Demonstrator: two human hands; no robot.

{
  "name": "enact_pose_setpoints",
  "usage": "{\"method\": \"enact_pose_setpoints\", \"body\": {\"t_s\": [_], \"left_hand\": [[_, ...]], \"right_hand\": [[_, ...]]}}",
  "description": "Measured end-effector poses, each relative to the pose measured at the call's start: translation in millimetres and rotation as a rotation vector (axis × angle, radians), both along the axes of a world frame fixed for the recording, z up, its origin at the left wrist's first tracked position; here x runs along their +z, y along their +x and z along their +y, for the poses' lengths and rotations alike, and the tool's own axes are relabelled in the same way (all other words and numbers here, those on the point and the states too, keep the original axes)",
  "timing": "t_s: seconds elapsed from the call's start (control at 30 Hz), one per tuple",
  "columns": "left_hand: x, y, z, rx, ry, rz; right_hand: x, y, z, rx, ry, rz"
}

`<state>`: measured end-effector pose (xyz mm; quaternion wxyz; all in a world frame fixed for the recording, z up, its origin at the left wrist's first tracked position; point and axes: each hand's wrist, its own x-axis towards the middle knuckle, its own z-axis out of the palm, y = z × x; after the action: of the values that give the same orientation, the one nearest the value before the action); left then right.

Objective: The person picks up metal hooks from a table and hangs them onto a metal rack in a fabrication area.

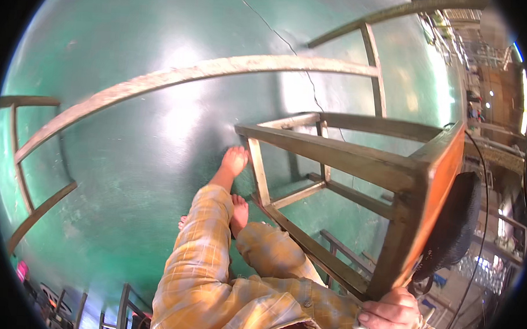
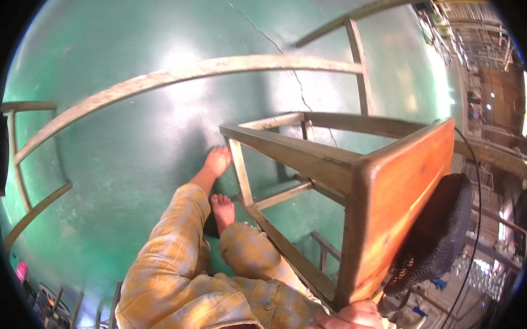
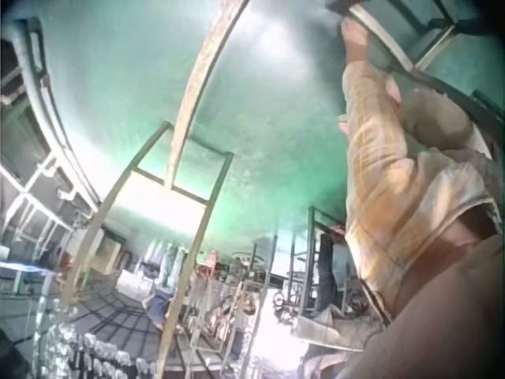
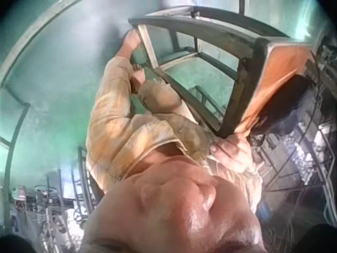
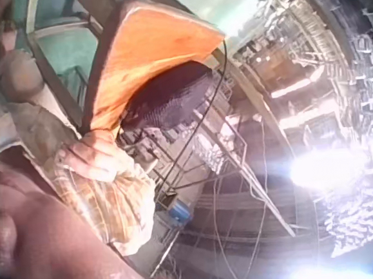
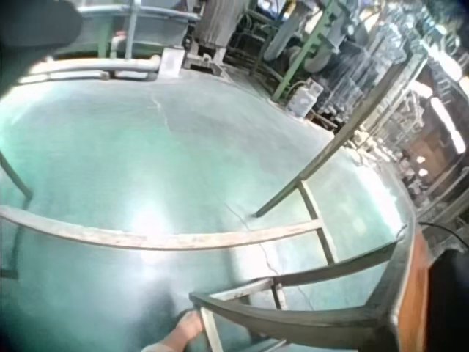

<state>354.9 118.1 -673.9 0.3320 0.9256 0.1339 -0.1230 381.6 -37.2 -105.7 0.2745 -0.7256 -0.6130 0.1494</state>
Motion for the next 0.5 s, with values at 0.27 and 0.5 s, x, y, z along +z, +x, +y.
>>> {"method": "enact_pose_setpoints", "body": {"t_s": [0.27,0.5], "left_hand": [[201.8,-157.1,64.6,0.515,-0.080,0.424],[481.0,-294.7,68.3,1.138,-0.055,0.284]], "right_hand": [[-1.8,-16.0,13.3,-0.264,-0.020,0.037],[-21.1,-7.4,18.7,-0.330,0.093,0.104]]}}
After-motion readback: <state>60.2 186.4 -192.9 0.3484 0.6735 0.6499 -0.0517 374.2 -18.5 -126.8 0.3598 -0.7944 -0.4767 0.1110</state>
